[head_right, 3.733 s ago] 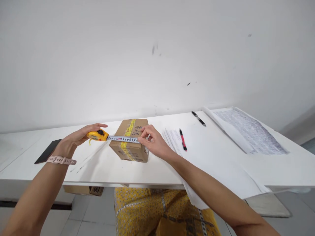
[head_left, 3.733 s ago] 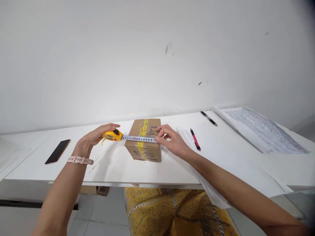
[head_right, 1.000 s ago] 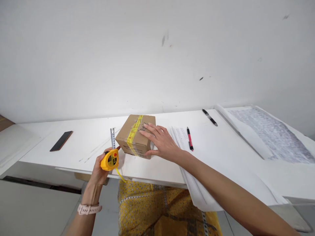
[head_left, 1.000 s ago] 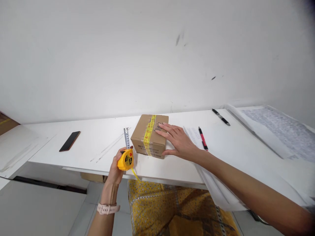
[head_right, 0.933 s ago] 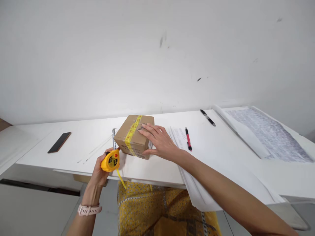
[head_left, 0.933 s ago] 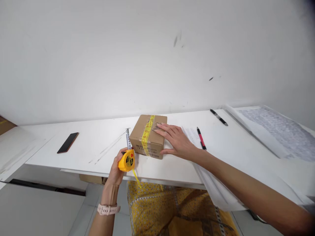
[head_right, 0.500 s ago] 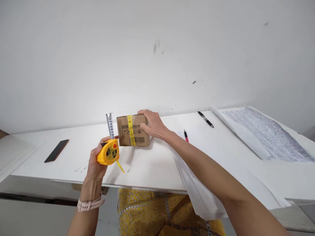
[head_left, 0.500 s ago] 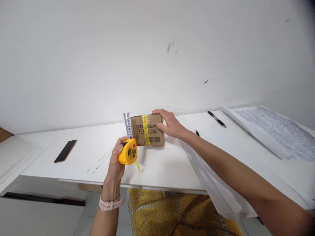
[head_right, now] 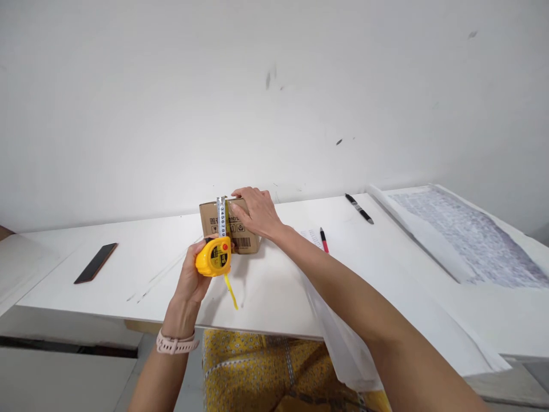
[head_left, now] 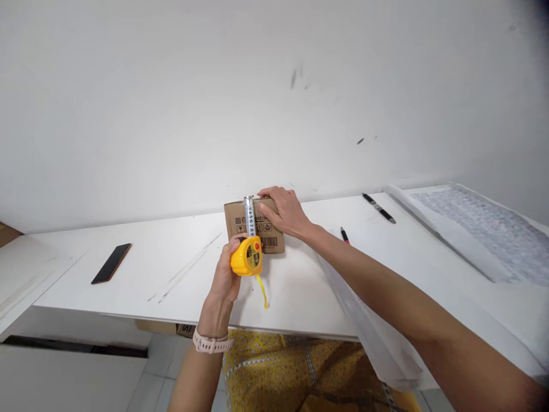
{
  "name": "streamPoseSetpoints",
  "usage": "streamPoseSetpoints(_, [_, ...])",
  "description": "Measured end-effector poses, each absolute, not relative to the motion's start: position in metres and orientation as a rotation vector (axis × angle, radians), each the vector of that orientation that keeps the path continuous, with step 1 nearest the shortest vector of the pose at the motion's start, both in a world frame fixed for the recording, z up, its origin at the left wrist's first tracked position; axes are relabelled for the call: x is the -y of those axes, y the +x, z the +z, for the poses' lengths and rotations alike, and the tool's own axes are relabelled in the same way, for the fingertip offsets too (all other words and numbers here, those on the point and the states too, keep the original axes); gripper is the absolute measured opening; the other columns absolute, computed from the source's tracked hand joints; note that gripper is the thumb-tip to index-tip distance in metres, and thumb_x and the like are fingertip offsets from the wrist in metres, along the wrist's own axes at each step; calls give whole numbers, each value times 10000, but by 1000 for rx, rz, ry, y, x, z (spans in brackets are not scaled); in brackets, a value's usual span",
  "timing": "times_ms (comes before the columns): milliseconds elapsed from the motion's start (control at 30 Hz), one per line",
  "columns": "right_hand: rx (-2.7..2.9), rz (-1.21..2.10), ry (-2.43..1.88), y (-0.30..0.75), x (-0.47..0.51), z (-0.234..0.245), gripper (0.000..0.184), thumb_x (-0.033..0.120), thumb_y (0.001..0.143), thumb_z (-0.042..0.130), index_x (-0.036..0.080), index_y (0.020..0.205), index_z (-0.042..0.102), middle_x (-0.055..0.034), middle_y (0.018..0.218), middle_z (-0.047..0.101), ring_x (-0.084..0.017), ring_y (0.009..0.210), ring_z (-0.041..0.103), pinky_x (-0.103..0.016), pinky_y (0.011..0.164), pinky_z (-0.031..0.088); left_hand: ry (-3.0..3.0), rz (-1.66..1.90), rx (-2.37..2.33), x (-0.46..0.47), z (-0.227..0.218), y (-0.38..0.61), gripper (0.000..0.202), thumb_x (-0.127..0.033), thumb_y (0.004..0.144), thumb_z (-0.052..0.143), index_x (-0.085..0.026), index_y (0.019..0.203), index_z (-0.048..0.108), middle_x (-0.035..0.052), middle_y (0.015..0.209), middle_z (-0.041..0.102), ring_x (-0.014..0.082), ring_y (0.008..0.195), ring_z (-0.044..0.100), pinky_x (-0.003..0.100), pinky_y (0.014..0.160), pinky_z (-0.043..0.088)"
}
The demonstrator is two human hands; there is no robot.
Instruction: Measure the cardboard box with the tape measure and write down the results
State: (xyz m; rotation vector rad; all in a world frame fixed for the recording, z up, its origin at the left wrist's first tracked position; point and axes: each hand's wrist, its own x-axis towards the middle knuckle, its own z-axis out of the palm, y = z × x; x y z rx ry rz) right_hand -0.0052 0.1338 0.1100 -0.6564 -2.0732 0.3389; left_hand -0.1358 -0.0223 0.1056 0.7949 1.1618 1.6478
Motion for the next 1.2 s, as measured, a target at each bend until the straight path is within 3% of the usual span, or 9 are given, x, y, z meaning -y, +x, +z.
streamPoseSetpoints(167, [2125, 219, -659, -7, -135, 111, 420, 327, 993, 347, 315, 1379, 513, -62, 1260, 613, -240, 1033, 571, -436, 895, 370, 763, 1655, -1188, 17, 104, -137, 334, -413, 698, 703, -155, 909, 723, 38, 893, 714, 229, 872, 648, 307, 740, 477])
streamPoseSetpoints(300, [2174, 147, -650, -8, -139, 113, 415, 283, 1003, 348, 383, 1334, 578, -34, 1381, 542, -233, 1049, 573, -442, 911, 367, 769, 1634, -1198, 15, 102, -138, 356, -430, 708, 685, -157, 935, 707, 45, 903, 714, 240, 869, 649, 304, 701, 467])
streamPoseSetpoints(733, [2157, 224, -663, -9, -159, 114, 417, 281, 997, 367, 434, 1304, 604, -44, 1114, 636, -247, 1010, 568, -454, 897, 390, 883, 1526, -1347, 45, 69, -132, 419, -431, 763, 710, -187, 1101, 663, 50, 988, 719, 209, 856, 644, 280, 744, 465])
streamPoseSetpoints(1200, [2139, 238, -660, -11, -162, 111, 408, 303, 1010, 359, 445, 1313, 592, -35, 1074, 631, -239, 997, 567, -444, 881, 390, 842, 1530, -1344, 44, 51, -135, 421, -401, 768, 731, -197, 1136, 716, 58, 1050, 737, 214, 897, 656, 288, 784, 484])
